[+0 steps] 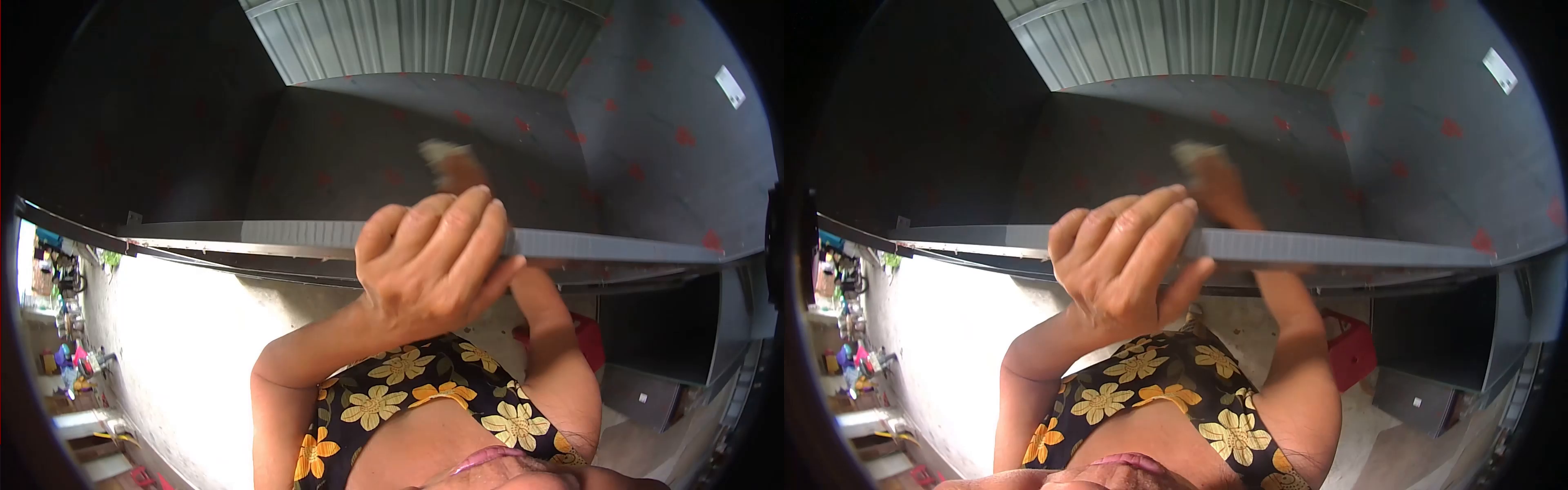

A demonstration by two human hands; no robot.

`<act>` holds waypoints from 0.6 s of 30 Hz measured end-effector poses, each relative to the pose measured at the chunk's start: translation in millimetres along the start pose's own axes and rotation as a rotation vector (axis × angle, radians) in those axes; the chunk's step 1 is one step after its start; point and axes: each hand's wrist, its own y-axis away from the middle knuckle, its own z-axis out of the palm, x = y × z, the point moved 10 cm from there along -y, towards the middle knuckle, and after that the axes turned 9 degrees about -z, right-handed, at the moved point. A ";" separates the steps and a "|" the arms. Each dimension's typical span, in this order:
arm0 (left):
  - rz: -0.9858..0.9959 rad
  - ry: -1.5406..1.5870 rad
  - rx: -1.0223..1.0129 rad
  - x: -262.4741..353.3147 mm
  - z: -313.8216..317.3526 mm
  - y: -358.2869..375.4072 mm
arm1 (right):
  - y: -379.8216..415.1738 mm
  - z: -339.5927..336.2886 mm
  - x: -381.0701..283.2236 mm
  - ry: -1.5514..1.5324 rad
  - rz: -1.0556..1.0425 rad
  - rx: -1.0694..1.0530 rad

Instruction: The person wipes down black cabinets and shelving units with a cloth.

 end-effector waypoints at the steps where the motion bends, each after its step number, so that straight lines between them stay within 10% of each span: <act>1: 0.001 -0.009 -0.023 -0.9 -2.4 -1.0 | 6.1 -20.2 57.3 0.107 0.152 0.029; 5: -0.015 -0.005 -0.061 2.8 -4.0 -5.3 | 72.6 -65.5 272.7 0.579 0.642 0.186; 9: -0.012 -0.062 -0.029 4.3 -4.8 -5.6 | 26.5 -38.9 310.4 0.525 0.858 0.046; 14: -0.020 -0.072 -0.011 5.1 -8.2 -3.9 | -126.0 48.8 128.4 0.345 0.035 0.413; 16: -0.005 -0.080 0.004 4.9 -9.3 -3.7 | -166.2 67.3 28.7 -0.081 0.113 0.029; 18: -0.004 -0.076 0.001 5.4 -9.4 -2.8 | -154.5 77.8 -76.6 -0.150 -0.273 0.106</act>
